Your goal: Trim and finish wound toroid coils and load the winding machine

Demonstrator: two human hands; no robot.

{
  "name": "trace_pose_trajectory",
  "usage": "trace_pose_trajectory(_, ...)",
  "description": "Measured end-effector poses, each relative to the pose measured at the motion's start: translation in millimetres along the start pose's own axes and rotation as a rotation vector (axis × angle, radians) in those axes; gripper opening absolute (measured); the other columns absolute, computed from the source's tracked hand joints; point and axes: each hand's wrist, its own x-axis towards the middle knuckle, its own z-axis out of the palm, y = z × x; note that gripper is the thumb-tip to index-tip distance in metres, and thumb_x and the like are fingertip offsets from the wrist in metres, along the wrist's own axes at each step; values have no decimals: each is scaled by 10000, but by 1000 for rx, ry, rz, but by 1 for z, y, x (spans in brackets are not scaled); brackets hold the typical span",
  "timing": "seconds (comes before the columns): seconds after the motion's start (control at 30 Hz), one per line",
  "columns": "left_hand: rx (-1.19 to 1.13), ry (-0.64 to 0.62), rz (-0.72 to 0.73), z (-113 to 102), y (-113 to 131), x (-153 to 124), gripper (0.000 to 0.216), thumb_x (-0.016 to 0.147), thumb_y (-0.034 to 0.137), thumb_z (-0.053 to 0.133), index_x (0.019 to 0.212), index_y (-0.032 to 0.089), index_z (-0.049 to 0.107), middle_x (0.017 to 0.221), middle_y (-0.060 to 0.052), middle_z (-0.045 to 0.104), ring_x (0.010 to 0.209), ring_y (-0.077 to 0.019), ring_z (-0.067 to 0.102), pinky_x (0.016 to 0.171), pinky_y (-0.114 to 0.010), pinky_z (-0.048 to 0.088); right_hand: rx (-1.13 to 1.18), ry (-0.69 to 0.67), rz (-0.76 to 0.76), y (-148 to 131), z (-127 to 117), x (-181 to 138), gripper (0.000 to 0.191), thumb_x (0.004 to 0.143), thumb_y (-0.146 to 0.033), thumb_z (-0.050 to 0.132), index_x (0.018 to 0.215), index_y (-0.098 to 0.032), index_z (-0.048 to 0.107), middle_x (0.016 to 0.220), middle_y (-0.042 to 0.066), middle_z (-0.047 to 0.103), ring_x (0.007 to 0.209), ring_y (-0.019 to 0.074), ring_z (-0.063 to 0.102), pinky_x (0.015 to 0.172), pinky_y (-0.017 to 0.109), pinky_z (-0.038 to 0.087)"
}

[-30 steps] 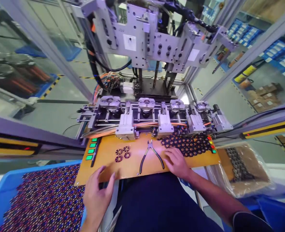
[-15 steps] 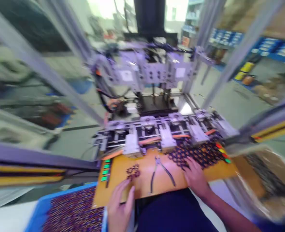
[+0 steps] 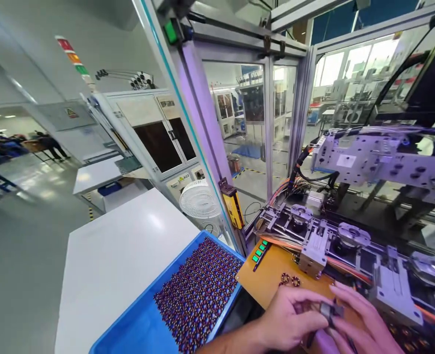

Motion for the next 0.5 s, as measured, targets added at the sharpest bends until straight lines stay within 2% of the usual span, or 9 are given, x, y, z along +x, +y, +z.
trace_pose_trajectory(0.07, 34, 95, 58, -11, 10, -4, 677, 815, 708, 606, 1075, 108, 784, 839, -147, 786, 717, -212, 736, 696, -304, 593, 146, -61, 114, -10, 0, 21, 223, 888, -210, 638, 1084, -274, 721, 1376, 113, 605, 1212, 273, 646, 916, 357, 623)
trace_pose_trajectory(0.13, 60, 174, 129, -21, 18, -7, 453, 781, 541, 757, 1063, 188, 796, 932, -122, 797, 851, -237, 745, 822, -349, 596, 347, -114, 265, -20, 3, 36, 142, 936, -231, 602, 1016, -252, 718, 1345, 120, 626, 1187, 251, 664, 911, 341, 620)
trace_pose_trajectory(0.2, 57, 249, 187, -28, 19, -9, 288, 803, 345, 775, 1075, 252, 788, 1024, -91, 794, 959, -246, 736, 898, -387, 589, 559, -131, 410, -26, 10, 48, 125, 958, -274, 606, 931, -233, 721, 1270, 118, 664, 1141, 238, 686, 934, 369, 604)
trace_pose_trajectory(0.23, 48, 290, 209, -31, 17, -8, 266, 809, 260, 767, 1074, 277, 784, 1037, -67, 792, 969, -233, 735, 904, -381, 589, 668, -119, 454, -26, 15, 53, 145, 960, -305, 614, 915, -219, 721, 1242, 123, 670, 1113, 235, 695, 922, 382, 604)
trace_pose_trajectory(0.33, 72, 381, 301, -37, 5, -4, 418, 778, 87, 765, 1126, 318, 752, 1049, -6, 785, 958, -184, 734, 892, -310, 591, 874, -100, 523, -18, 28, 63, 204, 946, -375, 642, 930, -192, 730, 1225, 130, 672, 1123, 219, 680, 959, 402, 577)
trace_pose_trajectory(0.43, 256, 420, 458, -41, -4, -1, 483, 782, 44, 751, 1189, 301, 711, 1060, 4, 774, 945, -163, 734, 864, -272, 602, 949, -112, 557, -13, 32, 70, 193, 928, -361, 670, 929, -179, 734, 1232, 126, 670, 1151, 200, 661, 998, 388, 550)
trace_pose_trajectory(0.5, 331, 411, 504, -41, -6, 0, 487, 796, 33, 735, 1213, 281, 690, 1086, -12, 761, 972, -166, 728, 879, -279, 602, 959, -115, 562, -12, 32, 72, 168, 925, -333, 675, 927, -176, 733, 1236, 124, 668, 1149, 196, 660, 1010, 391, 540)
